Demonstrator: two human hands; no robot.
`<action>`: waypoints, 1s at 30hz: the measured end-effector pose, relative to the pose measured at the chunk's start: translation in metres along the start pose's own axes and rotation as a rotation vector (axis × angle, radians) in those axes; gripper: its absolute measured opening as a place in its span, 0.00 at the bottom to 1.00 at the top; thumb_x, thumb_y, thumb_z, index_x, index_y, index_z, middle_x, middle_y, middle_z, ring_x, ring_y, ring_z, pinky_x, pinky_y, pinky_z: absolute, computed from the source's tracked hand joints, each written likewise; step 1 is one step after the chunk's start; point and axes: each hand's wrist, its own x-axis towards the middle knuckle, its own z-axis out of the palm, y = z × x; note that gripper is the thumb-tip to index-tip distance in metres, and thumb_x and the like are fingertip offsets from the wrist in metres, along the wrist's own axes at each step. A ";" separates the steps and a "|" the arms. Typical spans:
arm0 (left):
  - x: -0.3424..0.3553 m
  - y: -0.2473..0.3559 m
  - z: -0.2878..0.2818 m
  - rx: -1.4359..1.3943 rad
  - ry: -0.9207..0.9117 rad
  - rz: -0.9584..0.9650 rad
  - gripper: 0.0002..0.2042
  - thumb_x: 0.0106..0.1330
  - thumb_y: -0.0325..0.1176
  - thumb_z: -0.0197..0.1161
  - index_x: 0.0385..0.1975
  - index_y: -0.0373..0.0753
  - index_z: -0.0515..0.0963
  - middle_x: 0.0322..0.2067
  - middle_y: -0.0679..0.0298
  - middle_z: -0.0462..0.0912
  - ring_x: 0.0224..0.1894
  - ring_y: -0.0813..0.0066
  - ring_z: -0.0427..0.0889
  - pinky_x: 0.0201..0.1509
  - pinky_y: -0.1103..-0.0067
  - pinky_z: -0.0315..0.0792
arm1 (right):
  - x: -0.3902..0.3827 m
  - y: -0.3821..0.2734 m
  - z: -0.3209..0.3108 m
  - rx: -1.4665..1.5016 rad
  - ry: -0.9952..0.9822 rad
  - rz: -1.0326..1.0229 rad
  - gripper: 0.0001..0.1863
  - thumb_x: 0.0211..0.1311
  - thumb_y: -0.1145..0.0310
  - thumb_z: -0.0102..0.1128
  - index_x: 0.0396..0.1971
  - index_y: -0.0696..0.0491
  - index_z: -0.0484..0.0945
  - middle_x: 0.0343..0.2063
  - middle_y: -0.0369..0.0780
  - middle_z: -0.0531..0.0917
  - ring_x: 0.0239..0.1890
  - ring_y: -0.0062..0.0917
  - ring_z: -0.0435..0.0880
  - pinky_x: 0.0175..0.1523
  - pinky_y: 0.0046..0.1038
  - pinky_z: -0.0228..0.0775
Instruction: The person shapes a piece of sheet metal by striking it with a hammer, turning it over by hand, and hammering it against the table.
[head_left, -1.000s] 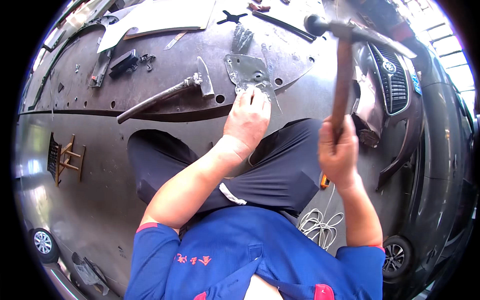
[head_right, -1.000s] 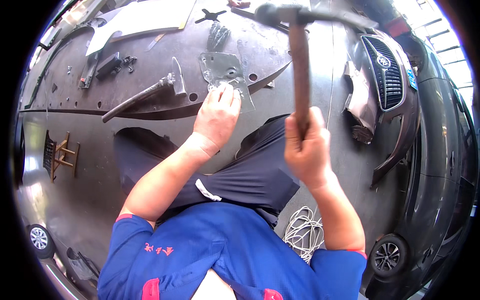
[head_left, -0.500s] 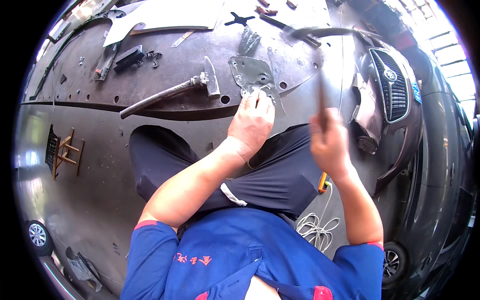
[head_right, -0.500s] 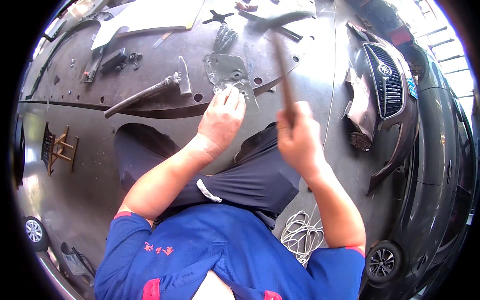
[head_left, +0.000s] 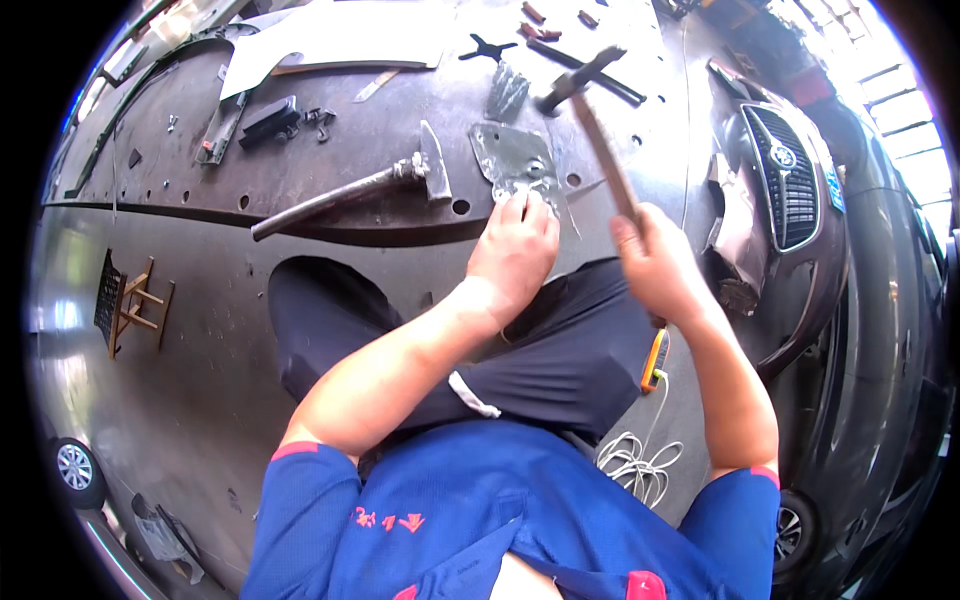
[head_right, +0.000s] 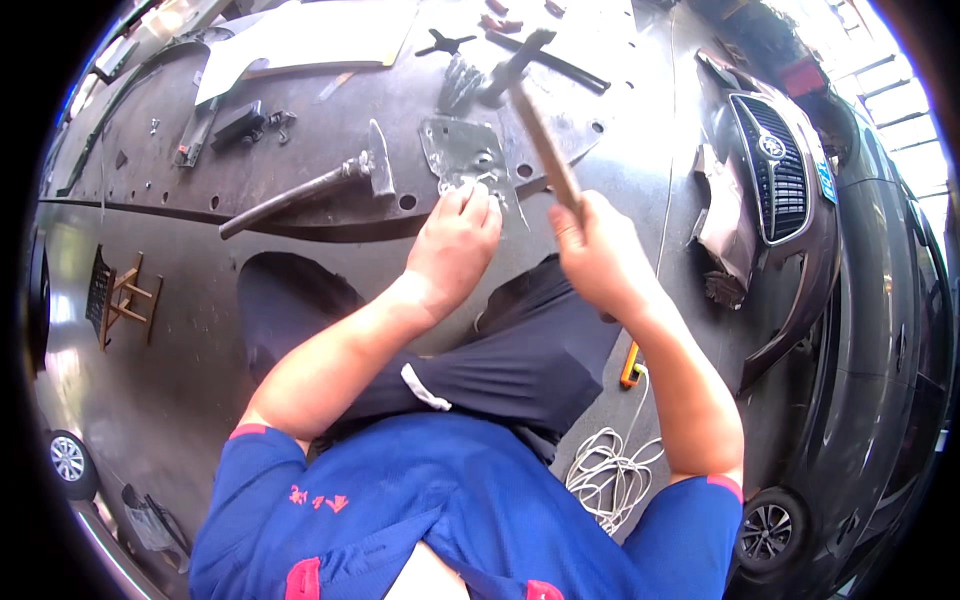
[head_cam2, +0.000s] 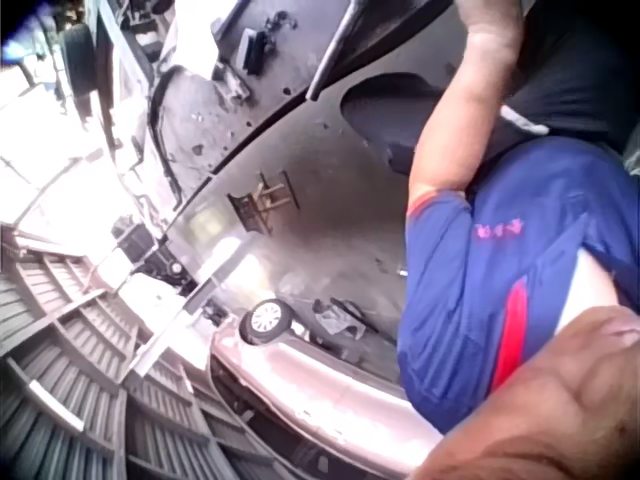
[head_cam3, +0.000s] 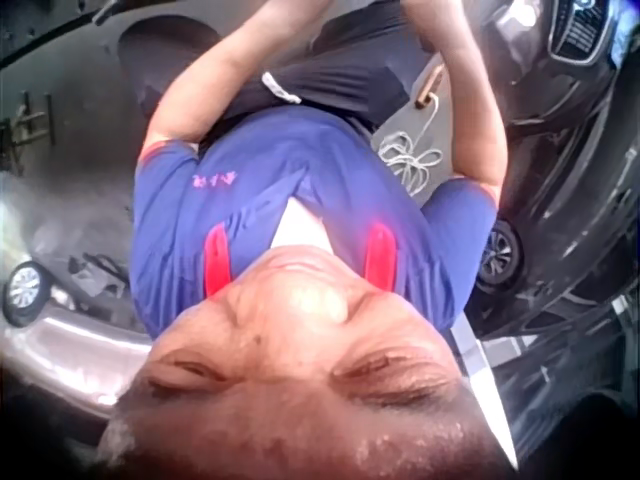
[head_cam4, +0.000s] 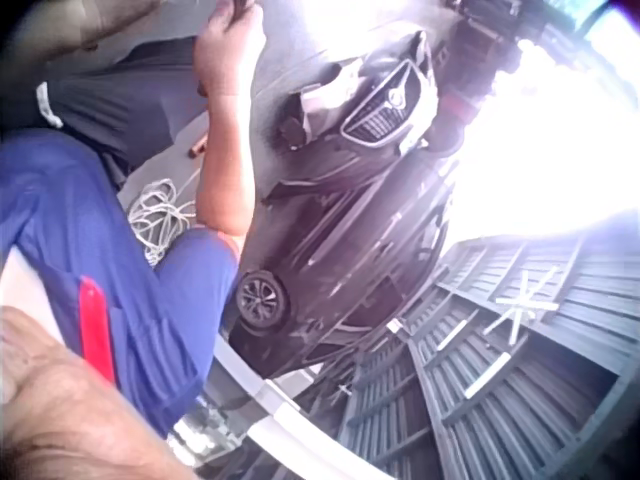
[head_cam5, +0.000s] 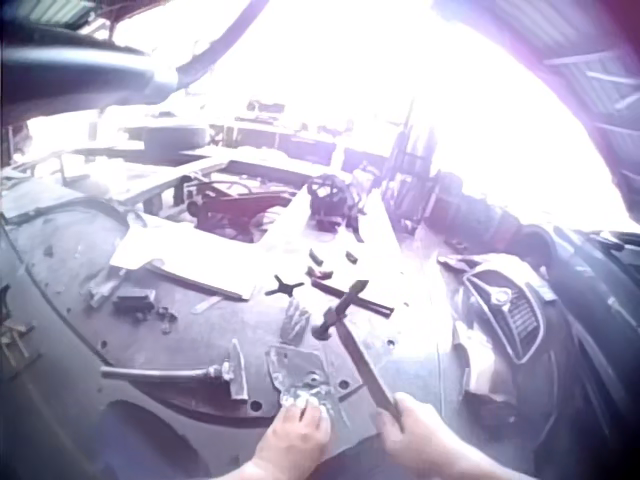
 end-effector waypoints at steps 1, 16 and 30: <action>0.001 -0.004 -0.001 -0.011 0.019 0.007 0.21 0.63 0.32 0.63 0.55 0.30 0.81 0.55 0.51 0.82 0.62 0.57 0.78 0.70 0.68 0.73 | 0.003 -0.012 -0.017 0.070 0.034 0.056 0.20 0.80 0.55 0.59 0.43 0.61 0.76 0.33 0.58 0.84 0.35 0.52 0.84 0.48 0.46 0.77; -0.006 0.003 -0.004 -0.017 0.034 0.005 0.20 0.63 0.31 0.63 0.55 0.31 0.82 0.56 0.52 0.83 0.62 0.59 0.79 0.70 0.69 0.73 | -0.004 0.027 0.022 -0.115 -0.052 -0.015 0.20 0.81 0.55 0.57 0.42 0.61 0.74 0.31 0.58 0.85 0.37 0.57 0.87 0.45 0.46 0.78; -0.018 -0.001 -0.009 -0.066 0.093 0.012 0.15 0.63 0.30 0.61 0.48 0.32 0.82 0.53 0.52 0.82 0.58 0.58 0.79 0.68 0.70 0.74 | 0.018 -0.046 -0.010 0.136 -0.014 -0.007 0.19 0.79 0.57 0.59 0.43 0.61 0.80 0.33 0.59 0.86 0.41 0.58 0.87 0.48 0.48 0.78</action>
